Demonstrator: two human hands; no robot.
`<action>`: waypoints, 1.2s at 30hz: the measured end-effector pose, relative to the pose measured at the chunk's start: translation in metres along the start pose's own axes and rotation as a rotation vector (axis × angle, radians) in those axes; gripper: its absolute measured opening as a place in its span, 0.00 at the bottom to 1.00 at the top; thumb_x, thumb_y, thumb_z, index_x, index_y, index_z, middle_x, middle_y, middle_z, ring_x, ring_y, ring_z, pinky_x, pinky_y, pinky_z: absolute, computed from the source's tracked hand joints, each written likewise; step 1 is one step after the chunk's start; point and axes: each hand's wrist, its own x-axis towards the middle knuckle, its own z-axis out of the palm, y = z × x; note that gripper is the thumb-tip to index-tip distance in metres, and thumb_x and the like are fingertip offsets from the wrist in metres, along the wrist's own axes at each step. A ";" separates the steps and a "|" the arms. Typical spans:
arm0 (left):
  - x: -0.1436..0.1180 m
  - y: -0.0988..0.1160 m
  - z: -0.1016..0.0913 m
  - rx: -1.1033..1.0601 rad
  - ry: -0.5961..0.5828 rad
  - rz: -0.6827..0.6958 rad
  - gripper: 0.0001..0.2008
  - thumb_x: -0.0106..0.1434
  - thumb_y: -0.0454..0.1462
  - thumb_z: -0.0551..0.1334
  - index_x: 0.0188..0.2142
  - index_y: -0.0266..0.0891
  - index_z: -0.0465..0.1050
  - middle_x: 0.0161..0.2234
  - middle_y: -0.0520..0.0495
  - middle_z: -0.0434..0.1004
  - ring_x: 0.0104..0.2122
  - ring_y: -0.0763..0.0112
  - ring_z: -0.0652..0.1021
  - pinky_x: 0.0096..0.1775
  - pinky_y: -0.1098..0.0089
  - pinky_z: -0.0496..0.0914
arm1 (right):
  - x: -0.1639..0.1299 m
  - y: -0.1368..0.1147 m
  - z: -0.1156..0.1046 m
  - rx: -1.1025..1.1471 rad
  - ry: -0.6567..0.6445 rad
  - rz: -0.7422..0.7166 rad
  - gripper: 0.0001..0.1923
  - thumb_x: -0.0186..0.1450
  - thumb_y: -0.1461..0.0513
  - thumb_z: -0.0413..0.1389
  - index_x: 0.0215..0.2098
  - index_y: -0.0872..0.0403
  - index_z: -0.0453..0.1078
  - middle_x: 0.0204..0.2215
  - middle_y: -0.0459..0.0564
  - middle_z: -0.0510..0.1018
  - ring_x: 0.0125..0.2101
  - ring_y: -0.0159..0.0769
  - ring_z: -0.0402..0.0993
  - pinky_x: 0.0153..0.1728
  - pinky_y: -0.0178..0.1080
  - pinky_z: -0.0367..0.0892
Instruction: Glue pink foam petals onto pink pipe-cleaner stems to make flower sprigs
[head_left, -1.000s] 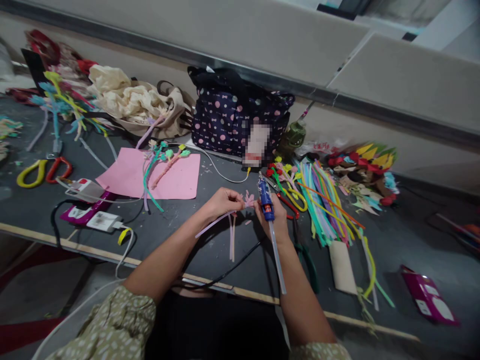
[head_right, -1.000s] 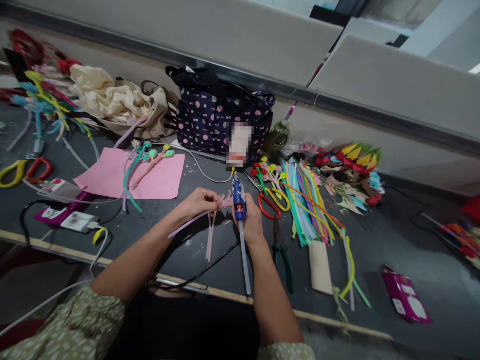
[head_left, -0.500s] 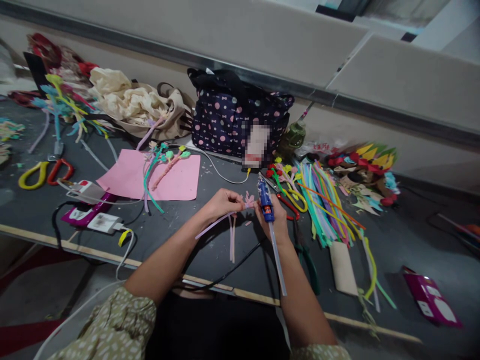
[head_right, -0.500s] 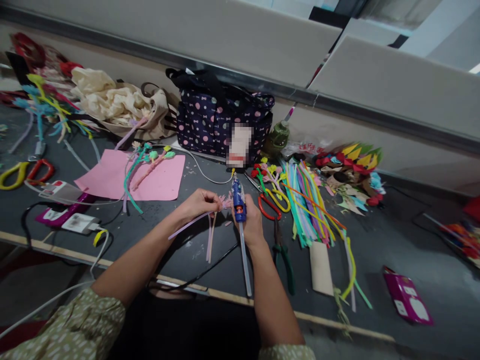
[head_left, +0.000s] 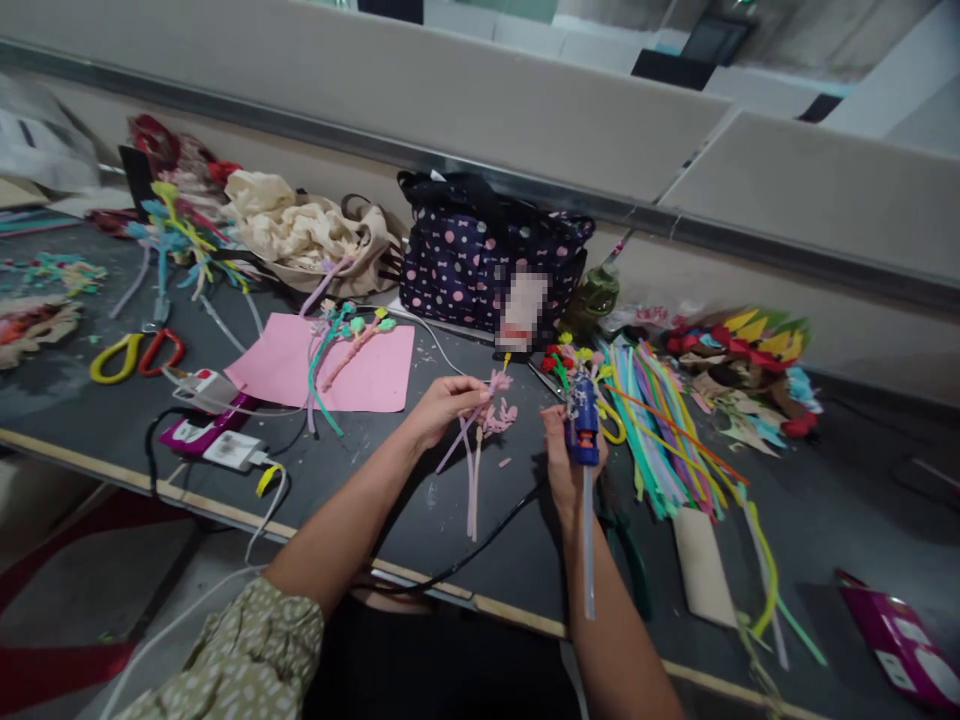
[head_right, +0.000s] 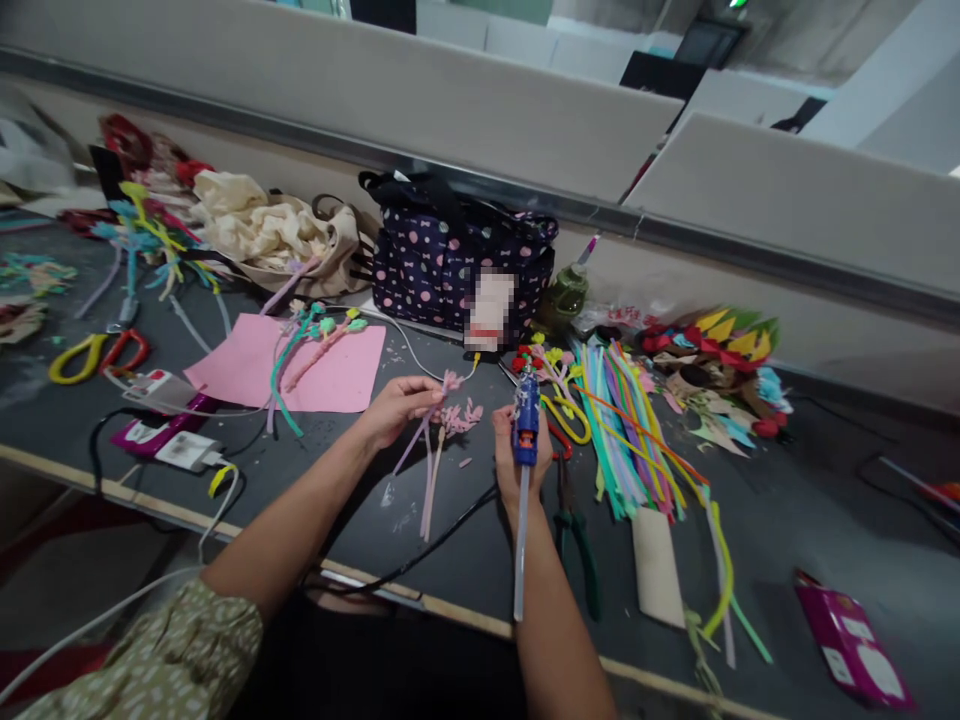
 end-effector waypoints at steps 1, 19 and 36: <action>0.000 0.001 -0.001 -0.040 0.004 0.016 0.15 0.48 0.40 0.73 0.30 0.33 0.75 0.24 0.51 0.75 0.22 0.77 0.74 0.31 0.73 0.72 | 0.000 0.001 0.001 0.015 0.019 0.020 0.13 0.65 0.52 0.55 0.38 0.54 0.68 0.30 0.49 0.75 0.30 0.37 0.73 0.31 0.39 0.69; 0.004 0.008 -0.010 -0.403 0.077 0.109 0.19 0.45 0.40 0.76 0.30 0.34 0.71 0.23 0.56 0.69 0.17 0.84 0.67 0.18 0.81 0.68 | -0.004 0.008 0.010 0.075 0.056 0.074 0.16 0.60 0.50 0.59 0.36 0.55 0.71 0.27 0.49 0.75 0.29 0.39 0.73 0.30 0.41 0.68; 0.002 0.009 -0.011 -0.356 0.162 0.166 0.17 0.47 0.41 0.75 0.29 0.34 0.73 0.24 0.52 0.75 0.20 0.79 0.74 0.24 0.77 0.73 | -0.006 0.010 0.011 0.077 0.039 0.113 0.19 0.60 0.49 0.60 0.38 0.56 0.71 0.28 0.49 0.77 0.29 0.37 0.73 0.32 0.39 0.68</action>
